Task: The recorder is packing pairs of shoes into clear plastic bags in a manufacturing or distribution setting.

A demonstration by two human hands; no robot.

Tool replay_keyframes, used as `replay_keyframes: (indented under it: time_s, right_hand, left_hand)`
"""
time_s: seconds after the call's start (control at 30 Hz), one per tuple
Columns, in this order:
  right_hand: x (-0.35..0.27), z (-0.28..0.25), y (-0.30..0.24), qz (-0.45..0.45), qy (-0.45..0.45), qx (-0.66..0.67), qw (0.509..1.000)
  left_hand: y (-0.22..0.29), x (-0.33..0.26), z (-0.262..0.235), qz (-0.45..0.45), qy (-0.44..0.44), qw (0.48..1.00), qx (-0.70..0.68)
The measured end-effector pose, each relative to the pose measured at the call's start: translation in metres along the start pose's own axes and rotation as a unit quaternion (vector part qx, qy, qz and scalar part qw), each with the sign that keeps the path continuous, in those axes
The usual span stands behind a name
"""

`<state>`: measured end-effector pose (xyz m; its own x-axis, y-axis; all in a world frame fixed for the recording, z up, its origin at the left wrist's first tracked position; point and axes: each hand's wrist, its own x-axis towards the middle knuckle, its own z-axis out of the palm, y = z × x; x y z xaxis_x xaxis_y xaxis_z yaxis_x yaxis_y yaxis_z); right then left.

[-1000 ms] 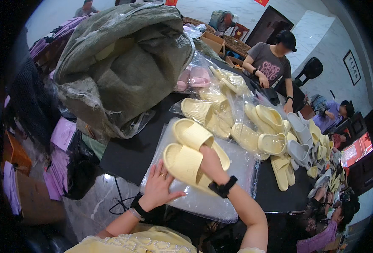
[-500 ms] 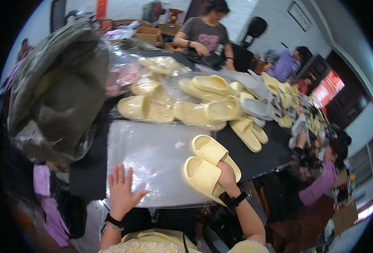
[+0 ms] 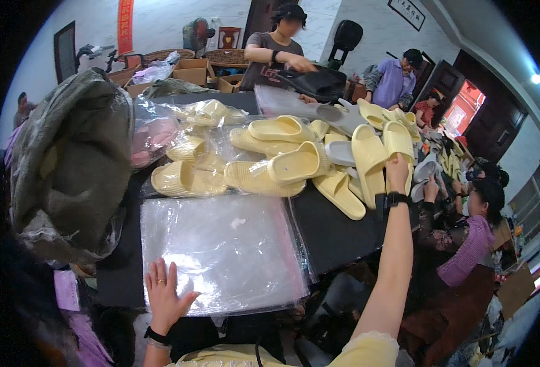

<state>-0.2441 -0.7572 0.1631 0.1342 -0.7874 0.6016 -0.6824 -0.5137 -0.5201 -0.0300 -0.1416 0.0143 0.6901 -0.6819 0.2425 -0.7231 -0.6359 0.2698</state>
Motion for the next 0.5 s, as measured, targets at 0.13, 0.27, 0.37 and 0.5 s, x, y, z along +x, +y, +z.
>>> replay_keyframes:
  time_s: [0.13, 0.27, 0.37, 0.5]
  right_hand:
    - [-0.019, 0.074, -0.041, -0.141, 0.050, -0.003, 0.989]
    - [-0.151, 0.090, -0.161, -0.142, -0.202, 0.255, 0.935]
    - [-0.226, 0.069, -0.224, -0.195, -0.339, 0.258, 0.883]
    - [-0.289, 0.092, -0.264, -0.326, -0.387, 0.289, 0.812]
  left_hand:
    - [-0.004, 0.001, 0.000, -0.010, 0.009, 1.000, 0.001]
    - [-0.003, -0.001, -0.001, -0.023, 0.001, 1.000, 0.002]
    - [-0.002, 0.001, 0.001, -0.002, 0.000, 1.000, -0.015]
    - [-0.003, -0.001, 0.000, -0.010, 0.004, 1.000, -0.011]
